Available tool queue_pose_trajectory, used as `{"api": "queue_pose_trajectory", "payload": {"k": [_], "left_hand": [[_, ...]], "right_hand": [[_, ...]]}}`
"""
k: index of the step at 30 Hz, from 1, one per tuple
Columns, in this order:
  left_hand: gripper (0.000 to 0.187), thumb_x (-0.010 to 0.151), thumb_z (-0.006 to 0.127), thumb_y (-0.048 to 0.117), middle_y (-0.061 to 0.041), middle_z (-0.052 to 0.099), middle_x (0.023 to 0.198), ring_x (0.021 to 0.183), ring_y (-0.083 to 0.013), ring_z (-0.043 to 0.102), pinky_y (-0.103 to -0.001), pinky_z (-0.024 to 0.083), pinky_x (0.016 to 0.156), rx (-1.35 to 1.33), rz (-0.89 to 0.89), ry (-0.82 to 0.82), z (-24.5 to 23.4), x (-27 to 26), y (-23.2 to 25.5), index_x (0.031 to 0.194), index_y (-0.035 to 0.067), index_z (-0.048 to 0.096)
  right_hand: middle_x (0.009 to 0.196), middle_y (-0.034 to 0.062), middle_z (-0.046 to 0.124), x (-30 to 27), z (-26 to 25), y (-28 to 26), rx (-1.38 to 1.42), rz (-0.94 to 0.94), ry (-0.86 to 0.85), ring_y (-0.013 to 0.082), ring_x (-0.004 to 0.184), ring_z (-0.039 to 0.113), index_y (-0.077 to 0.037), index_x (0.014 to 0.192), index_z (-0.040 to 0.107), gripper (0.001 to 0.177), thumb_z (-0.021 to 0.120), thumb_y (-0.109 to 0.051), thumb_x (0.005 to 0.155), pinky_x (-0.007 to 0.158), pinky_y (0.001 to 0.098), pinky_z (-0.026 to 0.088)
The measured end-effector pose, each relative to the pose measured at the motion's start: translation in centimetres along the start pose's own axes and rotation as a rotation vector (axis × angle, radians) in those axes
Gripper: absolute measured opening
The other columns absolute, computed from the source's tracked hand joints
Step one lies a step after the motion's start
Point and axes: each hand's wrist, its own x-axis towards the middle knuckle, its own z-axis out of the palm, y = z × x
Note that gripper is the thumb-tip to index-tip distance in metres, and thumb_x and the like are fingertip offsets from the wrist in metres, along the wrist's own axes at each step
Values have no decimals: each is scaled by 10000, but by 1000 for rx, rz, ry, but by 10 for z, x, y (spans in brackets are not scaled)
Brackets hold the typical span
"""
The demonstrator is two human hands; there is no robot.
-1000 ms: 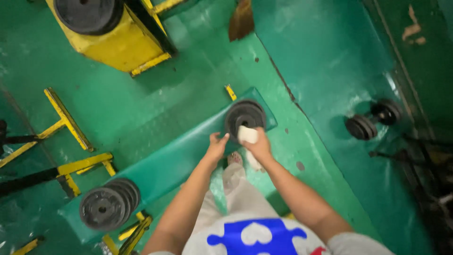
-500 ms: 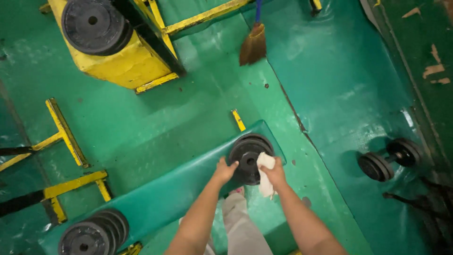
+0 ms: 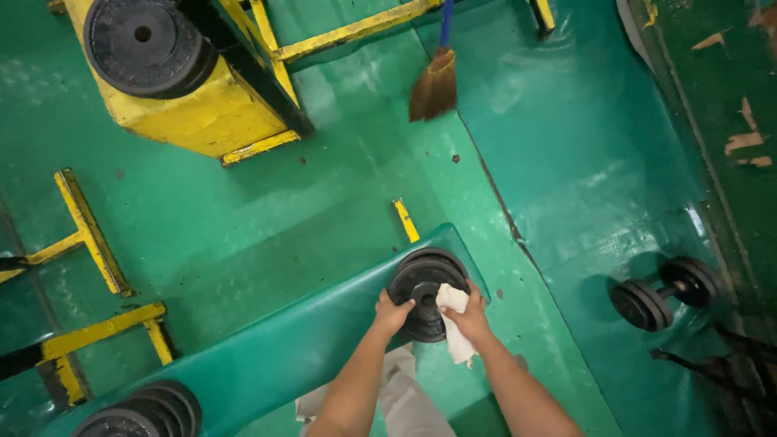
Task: Cleaning and organizing weight plates and benches in a gym.
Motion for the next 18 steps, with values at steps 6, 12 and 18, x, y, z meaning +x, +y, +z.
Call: {"api": "queue_pose_trajectory", "payload": {"k": [6, 12, 18], "left_hand": [[881, 826, 799, 441, -286, 553, 1454, 1317, -425, 588, -456, 497, 1085, -96, 2, 3, -10, -9, -11, 1464, -37, 426], [781, 909, 666, 342, -227, 516, 1438, 1237, -436, 623, -575, 625, 874, -161, -101, -96, -46, -75, 48, 1524, 29, 299], [575, 947, 717, 302, -302, 643, 1224, 1078, -461, 681, -509, 605, 773, 17, 353, -36, -22, -13, -4, 1313, -20, 414]], "right_hand": [[1471, 260, 395, -11, -5, -14, 28, 59, -11, 407, 1349, 459, -130, 1573, 251, 1075, 895, -268, 723, 1132, 470, 404], [1370, 222, 586, 11, 4, 36, 257, 78, -98, 348, 1196, 635, -71, 1539, 267, 1015, 868, -208, 732, 983, 452, 548], [1246, 213, 710, -23, -28, -18, 565, 371, -336, 335, 994, 743, 15, 1379, 582, 657, 795, -229, 808, 833, 488, 620]]}}
